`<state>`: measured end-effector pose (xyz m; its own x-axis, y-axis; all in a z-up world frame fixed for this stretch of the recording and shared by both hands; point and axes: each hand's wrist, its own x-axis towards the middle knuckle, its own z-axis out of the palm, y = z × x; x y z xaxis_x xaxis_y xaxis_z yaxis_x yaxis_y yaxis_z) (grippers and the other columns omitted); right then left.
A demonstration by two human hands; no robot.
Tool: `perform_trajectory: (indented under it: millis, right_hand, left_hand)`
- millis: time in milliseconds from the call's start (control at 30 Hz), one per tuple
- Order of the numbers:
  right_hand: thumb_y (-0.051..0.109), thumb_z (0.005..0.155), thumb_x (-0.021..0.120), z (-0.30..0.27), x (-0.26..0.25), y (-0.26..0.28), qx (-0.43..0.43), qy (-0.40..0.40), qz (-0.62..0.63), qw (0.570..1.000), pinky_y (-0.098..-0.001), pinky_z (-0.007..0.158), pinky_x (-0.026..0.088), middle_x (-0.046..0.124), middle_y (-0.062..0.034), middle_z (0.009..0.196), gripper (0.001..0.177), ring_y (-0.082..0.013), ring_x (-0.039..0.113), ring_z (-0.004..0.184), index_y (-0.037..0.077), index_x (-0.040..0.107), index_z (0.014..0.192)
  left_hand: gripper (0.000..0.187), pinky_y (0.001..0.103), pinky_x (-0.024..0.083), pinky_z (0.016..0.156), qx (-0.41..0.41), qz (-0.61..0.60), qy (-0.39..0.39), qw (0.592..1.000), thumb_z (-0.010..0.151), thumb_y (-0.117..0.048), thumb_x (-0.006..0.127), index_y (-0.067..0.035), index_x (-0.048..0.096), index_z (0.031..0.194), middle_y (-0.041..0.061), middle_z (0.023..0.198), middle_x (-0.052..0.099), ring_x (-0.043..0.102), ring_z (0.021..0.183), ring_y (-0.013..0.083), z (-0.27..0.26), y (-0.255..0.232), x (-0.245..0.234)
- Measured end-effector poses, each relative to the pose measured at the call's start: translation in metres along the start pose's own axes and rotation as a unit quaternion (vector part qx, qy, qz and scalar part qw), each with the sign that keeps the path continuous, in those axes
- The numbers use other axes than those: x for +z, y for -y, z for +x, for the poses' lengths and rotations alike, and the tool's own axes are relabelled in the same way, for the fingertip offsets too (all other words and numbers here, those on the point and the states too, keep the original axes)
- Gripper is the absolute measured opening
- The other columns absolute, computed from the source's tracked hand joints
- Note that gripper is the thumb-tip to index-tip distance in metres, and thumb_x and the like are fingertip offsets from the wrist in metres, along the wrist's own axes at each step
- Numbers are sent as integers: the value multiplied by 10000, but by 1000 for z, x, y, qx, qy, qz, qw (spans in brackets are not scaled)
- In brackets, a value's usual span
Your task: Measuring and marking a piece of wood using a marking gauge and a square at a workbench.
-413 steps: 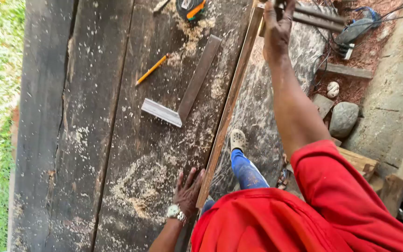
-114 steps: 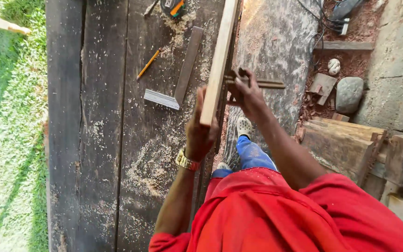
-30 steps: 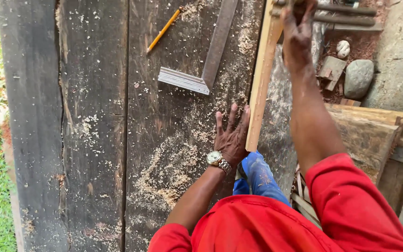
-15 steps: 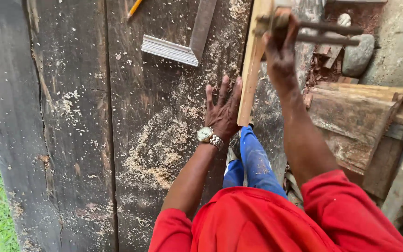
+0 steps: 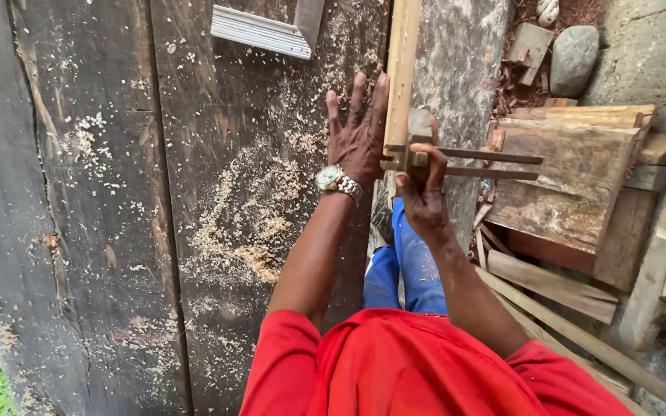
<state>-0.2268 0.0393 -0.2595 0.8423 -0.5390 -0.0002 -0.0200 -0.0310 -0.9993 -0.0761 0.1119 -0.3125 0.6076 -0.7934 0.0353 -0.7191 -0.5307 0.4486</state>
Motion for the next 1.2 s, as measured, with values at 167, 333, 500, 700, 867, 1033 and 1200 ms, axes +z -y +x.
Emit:
perform_trajectory:
  millis: [167, 333, 500, 700, 867, 1033, 1200]
  right_hand:
    - [133, 1056, 614, -16, -12, -7, 160, -38, 55, 985, -246, 729, 472, 460, -174, 1163, 404, -131, 484, 830, 176, 433, 1414]
    - [156, 1129, 586, 23, -20, -11, 4, -24, 54, 998, -310, 1007, 603, 452, -88, 1598, 583, -184, 561, 1251, 270, 301, 1625]
    - [123, 1109, 565, 17, -13, -7, -15, 11, 40, 999, -315, 1060, 542, 338, -58, 1616, 636, -202, 471, 1349, 277, 242, 1635]
    - [89, 1116, 615, -2, -14, -33, 71, 15, 78, 994, -296, 925, 522, 544, -38, 1218, 524, -147, 557, 1024, 185, 324, 1541]
    - [62, 1093, 559, 53, -19, -37, -49, 34, -70, 996, -277, 869, 578, 490, -76, 1289, 521, -176, 629, 1114, 202, 256, 1493]
    - [67, 1180, 600, 135, -32, -50, -59, 54, -3, 997, -309, 955, 553, 535, -149, 1279, 477, -204, 591, 1142, 224, 262, 1479]
    - [121, 1195, 584, 226, -42, -56, -85, 52, -35, 994, -411, 971, 661, 476, -171, 1400, 484, -246, 605, 1186, 274, 255, 1514]
  left_hand:
    - [1297, 638, -36, 1282, 33, 46, -31, 998, 714, -380, 897, -172, 30, 1656, 14, 1735, 77, -13, 1611, 215, 4, -4, -12]
    - [1245, 628, -12, 1300, -11, 85, 45, 995, 737, -359, 876, -163, 64, 1659, -3, 1748, 105, 6, 1615, 209, 3, -2, -2]
    - [1197, 647, -13, 1284, 18, 24, -38, 999, 753, -461, 842, -180, 77, 1630, 17, 1716, 109, 8, 1593, 205, -1, 5, 10]
    - [1262, 649, -14, 1296, 21, 3, -54, 998, 744, -513, 869, -168, 71, 1658, -9, 1728, 124, 20, 1621, 226, -2, -2, 3]
    - [1286, 635, 4, 1294, -48, -1, 91, 995, 615, -410, 868, -129, 84, 1595, 40, 1716, 178, 79, 1596, 260, 7, -15, -27]
    - [1168, 658, -3, 1282, -12, -11, 0, 1000, 750, -305, 815, -140, 70, 1634, 42, 1715, 193, 66, 1610, 269, 4, -9, -13]
    - [1133, 663, -5, 1282, -16, -6, 28, 999, 769, -282, 789, -129, 81, 1640, 52, 1728, 184, 74, 1618, 273, 9, -10, -23]
